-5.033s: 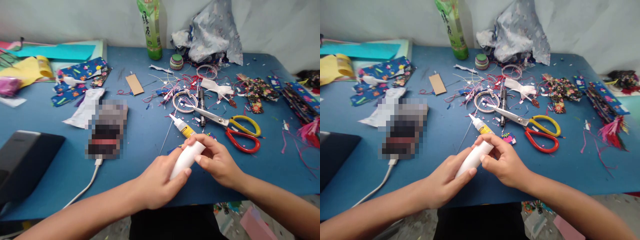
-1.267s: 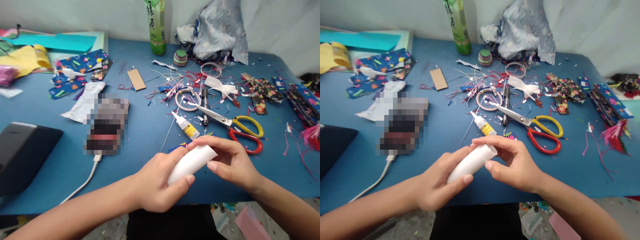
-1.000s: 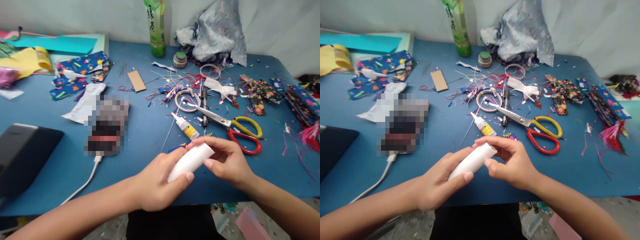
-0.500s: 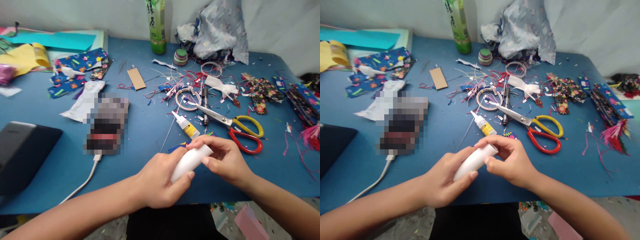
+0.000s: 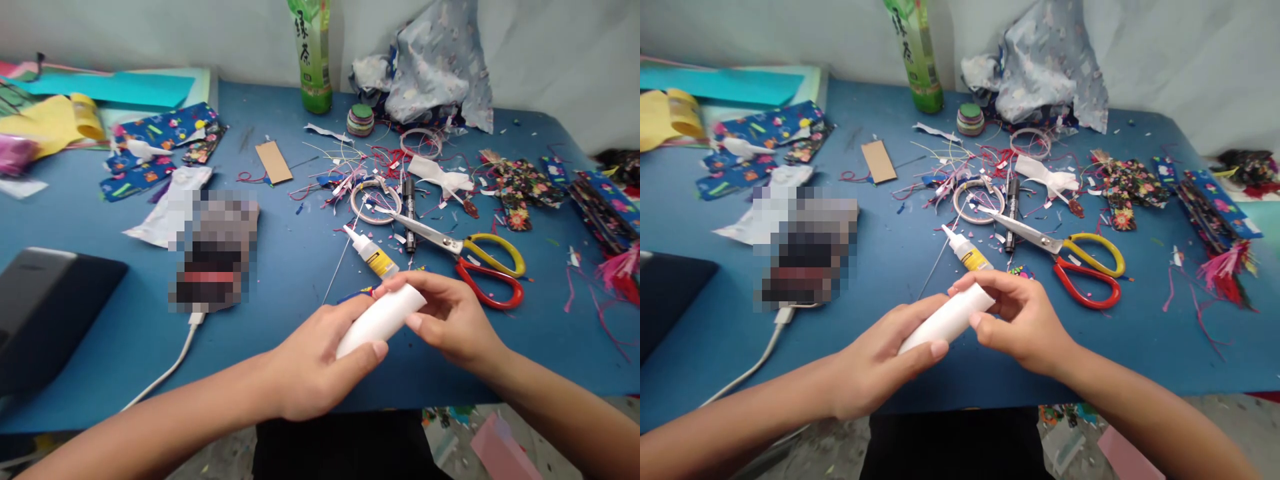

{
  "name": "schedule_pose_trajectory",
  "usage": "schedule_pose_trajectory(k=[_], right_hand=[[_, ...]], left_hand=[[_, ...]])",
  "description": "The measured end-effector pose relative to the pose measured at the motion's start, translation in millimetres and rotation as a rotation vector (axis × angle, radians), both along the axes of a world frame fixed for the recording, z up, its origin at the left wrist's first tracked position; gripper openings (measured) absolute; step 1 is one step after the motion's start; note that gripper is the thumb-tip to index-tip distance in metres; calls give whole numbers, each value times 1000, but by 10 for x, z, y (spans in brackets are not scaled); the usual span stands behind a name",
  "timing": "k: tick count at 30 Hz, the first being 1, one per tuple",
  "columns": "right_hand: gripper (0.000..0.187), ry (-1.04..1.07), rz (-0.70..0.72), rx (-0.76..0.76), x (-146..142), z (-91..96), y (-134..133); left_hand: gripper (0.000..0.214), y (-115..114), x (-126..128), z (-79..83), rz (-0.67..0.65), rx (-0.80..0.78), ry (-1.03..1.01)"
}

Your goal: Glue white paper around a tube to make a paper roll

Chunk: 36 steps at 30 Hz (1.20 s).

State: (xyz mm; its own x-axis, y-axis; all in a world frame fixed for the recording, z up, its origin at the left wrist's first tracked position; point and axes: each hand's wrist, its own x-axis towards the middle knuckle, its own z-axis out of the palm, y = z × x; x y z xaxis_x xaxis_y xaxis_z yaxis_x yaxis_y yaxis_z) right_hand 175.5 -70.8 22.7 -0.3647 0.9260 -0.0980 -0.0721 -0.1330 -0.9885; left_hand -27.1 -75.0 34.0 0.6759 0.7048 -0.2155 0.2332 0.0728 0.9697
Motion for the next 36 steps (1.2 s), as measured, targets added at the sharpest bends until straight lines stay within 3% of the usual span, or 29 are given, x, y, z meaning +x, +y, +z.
schedule_pose_trajectory(k=[11, 19, 28, 36], right_hand=[[23, 59, -38, -3, -57, 8, -8], [37, 46, 43, 23, -28, 61, -28], [31, 40, 15, 54, -50, -11, -22], [35, 18, 52, 91, -50, 38, -66]], left_hand=[[27, -81, 37, -162, 41, 337, 155], [35, -26, 10, -30, 20, 219, 51], [28, -97, 42, -225, 85, 410, 140], [22, -69, 43, -152, 81, 371, 77]])
